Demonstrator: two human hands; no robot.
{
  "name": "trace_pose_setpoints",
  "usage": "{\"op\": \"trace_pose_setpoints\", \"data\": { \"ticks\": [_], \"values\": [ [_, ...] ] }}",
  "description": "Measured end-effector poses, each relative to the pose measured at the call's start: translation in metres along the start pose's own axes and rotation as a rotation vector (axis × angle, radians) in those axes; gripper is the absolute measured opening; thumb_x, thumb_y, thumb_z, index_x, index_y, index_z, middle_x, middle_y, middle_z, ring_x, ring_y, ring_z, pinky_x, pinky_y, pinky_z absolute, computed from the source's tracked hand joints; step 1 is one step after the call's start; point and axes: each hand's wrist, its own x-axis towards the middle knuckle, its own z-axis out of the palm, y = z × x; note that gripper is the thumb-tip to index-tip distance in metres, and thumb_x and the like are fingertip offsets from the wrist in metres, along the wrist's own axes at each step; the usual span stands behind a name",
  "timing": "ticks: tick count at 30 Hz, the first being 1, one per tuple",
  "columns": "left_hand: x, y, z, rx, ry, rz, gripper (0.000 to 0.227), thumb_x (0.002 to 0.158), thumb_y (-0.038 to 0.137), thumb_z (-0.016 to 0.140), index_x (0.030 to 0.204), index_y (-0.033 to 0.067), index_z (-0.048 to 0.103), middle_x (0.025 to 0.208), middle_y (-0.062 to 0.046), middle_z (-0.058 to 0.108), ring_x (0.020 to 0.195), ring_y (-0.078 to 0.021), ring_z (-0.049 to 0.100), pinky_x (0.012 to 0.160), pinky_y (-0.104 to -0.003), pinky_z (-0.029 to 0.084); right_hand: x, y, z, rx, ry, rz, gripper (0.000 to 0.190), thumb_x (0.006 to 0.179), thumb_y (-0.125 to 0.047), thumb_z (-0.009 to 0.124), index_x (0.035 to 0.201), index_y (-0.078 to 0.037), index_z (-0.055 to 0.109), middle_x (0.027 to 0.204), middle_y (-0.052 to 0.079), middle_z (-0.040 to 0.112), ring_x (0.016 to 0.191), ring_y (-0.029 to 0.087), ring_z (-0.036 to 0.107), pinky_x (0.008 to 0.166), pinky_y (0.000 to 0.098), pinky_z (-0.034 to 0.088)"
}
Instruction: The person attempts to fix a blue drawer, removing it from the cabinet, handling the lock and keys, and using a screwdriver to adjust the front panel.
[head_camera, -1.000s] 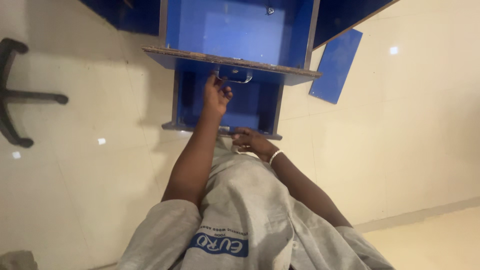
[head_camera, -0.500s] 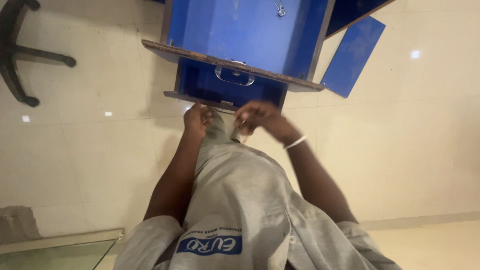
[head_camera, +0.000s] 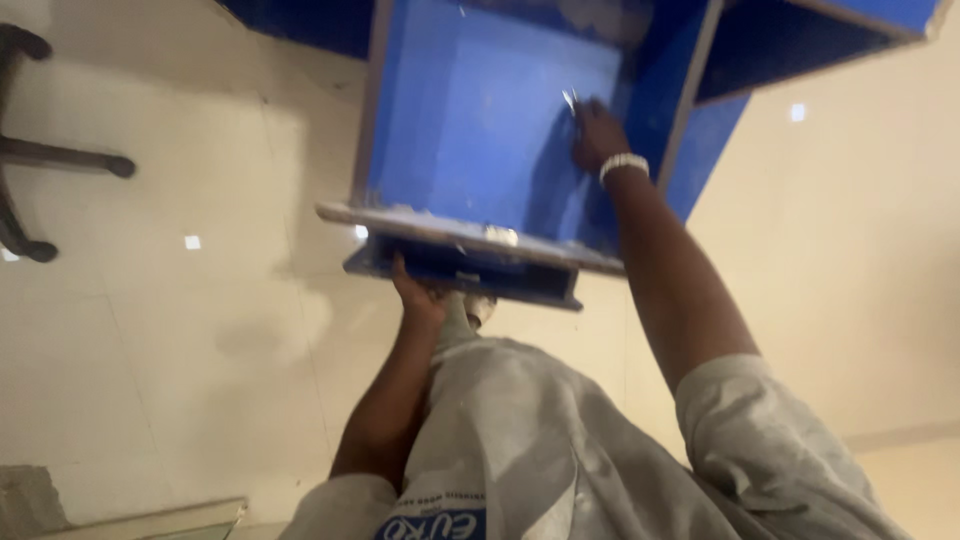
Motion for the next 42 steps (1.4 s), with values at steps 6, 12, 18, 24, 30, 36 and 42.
{"op": "trace_pose_setpoints", "data": {
  "ticks": [6,12,18,24,30,36,42],
  "values": [
    [-0.008,0.017,0.039,-0.066,0.376,-0.127,0.048,0.092,0.068,0.042,0.101,0.0253,0.062,0.080,0.004,0.063,0.062,-0.0143,0.060,0.055,-0.036,0.057,-0.009,-0.040,0.009,-0.181,-0.069,0.276,0.030,0.090,-0.005,0.060,0.120,-0.003,0.066,0.128,0.026,0.065,0.107,0.048,0.067,0.095,0.0532,0.055],
    [0.027,0.011,0.053,-0.108,0.087,-0.048,0.050,0.095,0.072,0.046,0.093,0.0265,0.066,0.069,0.009,0.060,0.049,-0.0100,0.049,0.040,-0.028,0.039,-0.024,-0.093,-0.100,0.710,-0.114,0.349,0.011,0.087,-0.004,0.065,0.098,-0.002,0.067,0.075,0.012,0.065,0.060,0.018,0.061,0.053,0.0330,0.050],
    [0.056,0.022,0.053,-0.342,-0.097,-0.161,0.041,0.096,0.069,0.048,0.078,0.0335,0.056,0.072,0.008,0.063,0.068,-0.0173,0.063,0.072,-0.047,0.060,-0.170,-0.127,-0.197,1.496,0.143,-0.163,0.028,0.092,0.012,0.046,0.108,0.003,0.067,0.087,0.013,0.065,0.070,0.018,0.064,0.057,0.0284,0.052],
    [0.003,0.030,0.057,0.044,0.044,-0.120,0.101,0.088,0.082,0.047,0.161,0.0178,0.020,0.167,-0.016,0.027,0.154,-0.0353,0.029,0.120,-0.071,0.022,-0.301,-0.154,-0.117,2.074,0.099,0.178,0.031,0.090,-0.012,0.052,0.116,0.002,0.062,0.109,0.018,0.068,0.104,0.028,0.070,0.083,0.0432,0.061],
    [-0.061,0.034,0.120,0.235,-0.204,0.005,0.123,0.071,0.092,0.044,0.164,0.0206,0.006,0.171,-0.015,0.010,0.153,-0.0491,0.013,0.118,-0.075,0.009,-0.314,-0.161,-0.001,2.070,-0.058,0.722,0.023,0.100,-0.022,0.060,0.111,-0.003,0.064,0.104,0.013,0.068,0.094,0.024,0.064,0.091,0.0411,0.053],
    [-0.028,0.024,0.142,0.234,0.128,-0.002,0.126,0.066,0.096,0.036,0.164,0.0251,0.000,0.170,-0.015,0.004,0.155,-0.0464,0.014,0.115,-0.079,0.006,-0.248,-0.120,0.050,2.069,0.109,0.827,0.010,0.098,-0.017,0.059,0.091,-0.012,0.055,0.084,0.005,0.063,0.075,0.018,0.056,0.084,0.0396,0.048],
    [0.050,0.021,0.116,0.267,0.178,-0.170,0.126,0.057,0.103,0.018,0.156,0.0265,0.032,0.157,-0.007,0.038,0.140,-0.0294,0.030,0.107,-0.070,0.017,-0.181,-0.076,0.120,2.171,0.152,0.797,0.009,0.098,-0.016,0.057,0.090,-0.012,0.056,0.068,0.001,0.052,0.059,0.016,0.046,0.062,0.0336,0.041]
  ]
}}
